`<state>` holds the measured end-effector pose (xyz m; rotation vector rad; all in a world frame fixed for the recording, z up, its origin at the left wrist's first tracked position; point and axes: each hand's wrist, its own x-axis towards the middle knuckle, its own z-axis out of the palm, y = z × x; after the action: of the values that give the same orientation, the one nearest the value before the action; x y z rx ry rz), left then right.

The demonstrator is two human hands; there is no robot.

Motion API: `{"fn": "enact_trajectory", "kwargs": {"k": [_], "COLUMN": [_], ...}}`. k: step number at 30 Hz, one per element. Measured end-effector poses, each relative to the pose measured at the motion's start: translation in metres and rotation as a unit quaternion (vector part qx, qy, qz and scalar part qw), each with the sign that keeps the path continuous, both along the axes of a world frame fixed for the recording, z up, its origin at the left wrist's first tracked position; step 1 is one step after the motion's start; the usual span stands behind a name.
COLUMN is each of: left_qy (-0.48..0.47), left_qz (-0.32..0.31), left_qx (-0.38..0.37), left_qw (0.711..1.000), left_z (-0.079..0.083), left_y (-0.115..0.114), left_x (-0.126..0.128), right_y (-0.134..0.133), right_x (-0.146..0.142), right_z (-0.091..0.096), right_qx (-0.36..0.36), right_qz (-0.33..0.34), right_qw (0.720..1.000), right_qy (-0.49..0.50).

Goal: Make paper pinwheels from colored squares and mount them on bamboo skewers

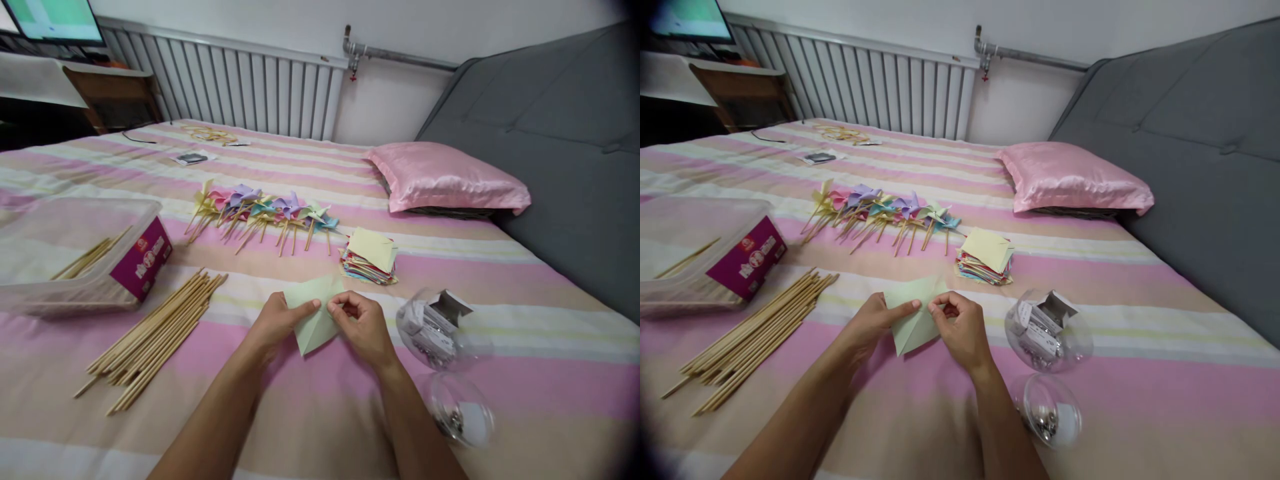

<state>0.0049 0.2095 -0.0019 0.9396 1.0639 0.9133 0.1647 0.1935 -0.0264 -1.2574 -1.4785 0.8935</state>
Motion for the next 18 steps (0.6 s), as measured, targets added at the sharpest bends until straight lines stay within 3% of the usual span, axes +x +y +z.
{"fn": "enact_trajectory", "kwargs": {"k": [18], "left_qy": [-0.007], "left_qz": [0.002], "left_qx": [-0.005], "left_qw": [1.0], "left_z": [0.002], "left_y": [0.0003], "left_x": [0.0012], "right_y": [-0.0015], "right_x": [-0.0005], "right_z": [0.0035], "right_qx": [0.015], "right_qz": [-0.004], "right_qw": [1.0], "right_qy": [-0.023]}}
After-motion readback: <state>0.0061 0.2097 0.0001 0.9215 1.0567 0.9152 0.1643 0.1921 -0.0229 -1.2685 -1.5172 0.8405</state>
